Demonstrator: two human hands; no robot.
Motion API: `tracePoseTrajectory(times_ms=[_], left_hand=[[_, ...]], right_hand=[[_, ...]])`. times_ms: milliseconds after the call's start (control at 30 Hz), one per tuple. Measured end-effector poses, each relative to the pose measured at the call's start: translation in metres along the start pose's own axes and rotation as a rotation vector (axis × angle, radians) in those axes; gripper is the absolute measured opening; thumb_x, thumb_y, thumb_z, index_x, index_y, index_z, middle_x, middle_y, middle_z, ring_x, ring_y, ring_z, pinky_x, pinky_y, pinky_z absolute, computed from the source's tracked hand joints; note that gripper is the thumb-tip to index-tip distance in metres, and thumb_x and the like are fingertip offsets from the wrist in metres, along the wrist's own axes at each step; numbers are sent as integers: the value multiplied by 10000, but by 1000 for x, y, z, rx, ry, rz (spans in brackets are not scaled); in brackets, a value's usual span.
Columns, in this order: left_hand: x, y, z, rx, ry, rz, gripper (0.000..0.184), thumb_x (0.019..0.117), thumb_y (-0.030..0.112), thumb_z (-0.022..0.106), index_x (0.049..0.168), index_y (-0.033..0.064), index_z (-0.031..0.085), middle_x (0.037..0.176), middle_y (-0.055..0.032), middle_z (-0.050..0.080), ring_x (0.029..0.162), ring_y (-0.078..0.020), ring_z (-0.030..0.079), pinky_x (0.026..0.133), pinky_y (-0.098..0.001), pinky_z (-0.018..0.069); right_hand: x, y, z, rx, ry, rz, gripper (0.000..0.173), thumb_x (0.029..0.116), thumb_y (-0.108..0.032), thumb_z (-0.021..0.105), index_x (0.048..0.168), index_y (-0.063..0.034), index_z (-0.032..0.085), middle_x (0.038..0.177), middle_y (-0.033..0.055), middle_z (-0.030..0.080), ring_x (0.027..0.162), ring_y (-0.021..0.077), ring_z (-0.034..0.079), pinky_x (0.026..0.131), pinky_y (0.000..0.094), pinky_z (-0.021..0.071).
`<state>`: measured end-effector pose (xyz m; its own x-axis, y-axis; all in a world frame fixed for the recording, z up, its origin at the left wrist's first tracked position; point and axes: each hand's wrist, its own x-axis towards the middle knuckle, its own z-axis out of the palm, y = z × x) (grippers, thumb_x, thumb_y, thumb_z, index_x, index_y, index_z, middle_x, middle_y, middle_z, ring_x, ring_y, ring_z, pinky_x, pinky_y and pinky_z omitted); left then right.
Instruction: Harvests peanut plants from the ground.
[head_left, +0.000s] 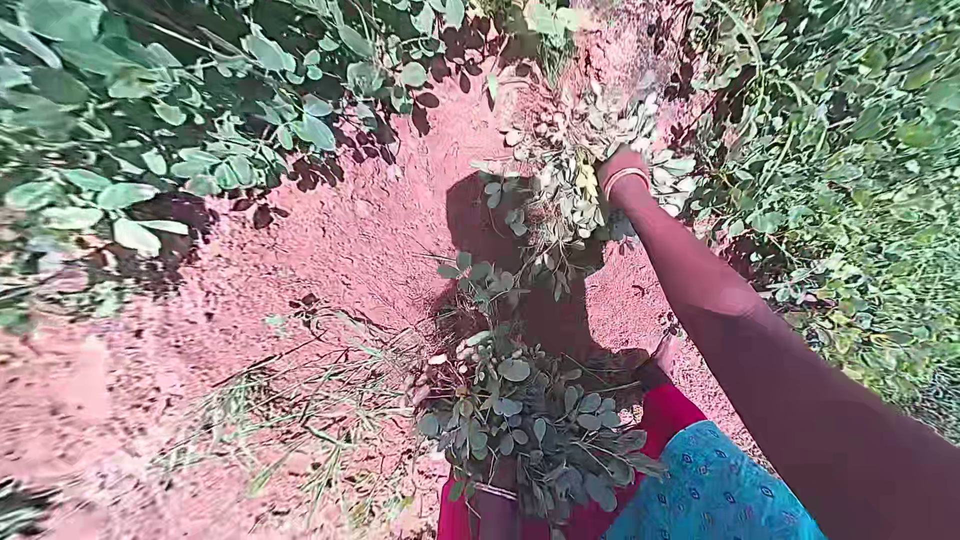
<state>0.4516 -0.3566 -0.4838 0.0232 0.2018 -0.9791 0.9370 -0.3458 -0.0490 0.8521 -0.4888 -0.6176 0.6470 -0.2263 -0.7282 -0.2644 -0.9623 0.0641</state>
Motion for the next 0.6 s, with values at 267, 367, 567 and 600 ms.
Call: tracePoseTrajectory(times_ms=[267, 367, 567, 600], left_hand=[[13, -2, 15, -377, -174, -64, 433, 1105, 137, 422, 1460, -110, 449, 1517, -282, 468, 1458, -343, 416, 1213, -448, 291], [6, -11, 20, -535, -154, -40, 438, 1086, 142, 477, 1443, -111, 471, 1490, -291, 494, 1436, -345, 443, 1200, -442, 321], [-48, -61, -50, -211, -388, -156, 454, 1107, 83, 375, 1536, -64, 353, 1620, -207, 364, 1524, -283, 323, 1239, -391, 244], [-66, -84, -81, -203, -444, -235, 467, 1098, 45, 375, 1545, -80, 319, 1637, -213, 326, 1533, -281, 303, 1240, -379, 240]], right_hand=[[-141, 107, 67, 364, -1, -224, 516, 1062, -111, 484, 1507, 125, 374, 1520, 320, 459, 1436, 303, 463, 1202, 392, 339], [-213, 81, 94, 412, -19, -43, 491, 1091, -120, 417, 1516, 117, 354, 1542, 283, 437, 1437, 267, 444, 1193, 365, 342], [-351, 9, 143, -345, -421, -402, 413, 1042, -18, 540, 1391, 194, 482, 1447, 414, 483, 1432, 513, 420, 1194, 578, 302], [-382, -8, 153, -411, -517, -479, 411, 1029, -28, 574, 1375, 184, 507, 1426, 416, 500, 1411, 534, 438, 1170, 610, 322]])
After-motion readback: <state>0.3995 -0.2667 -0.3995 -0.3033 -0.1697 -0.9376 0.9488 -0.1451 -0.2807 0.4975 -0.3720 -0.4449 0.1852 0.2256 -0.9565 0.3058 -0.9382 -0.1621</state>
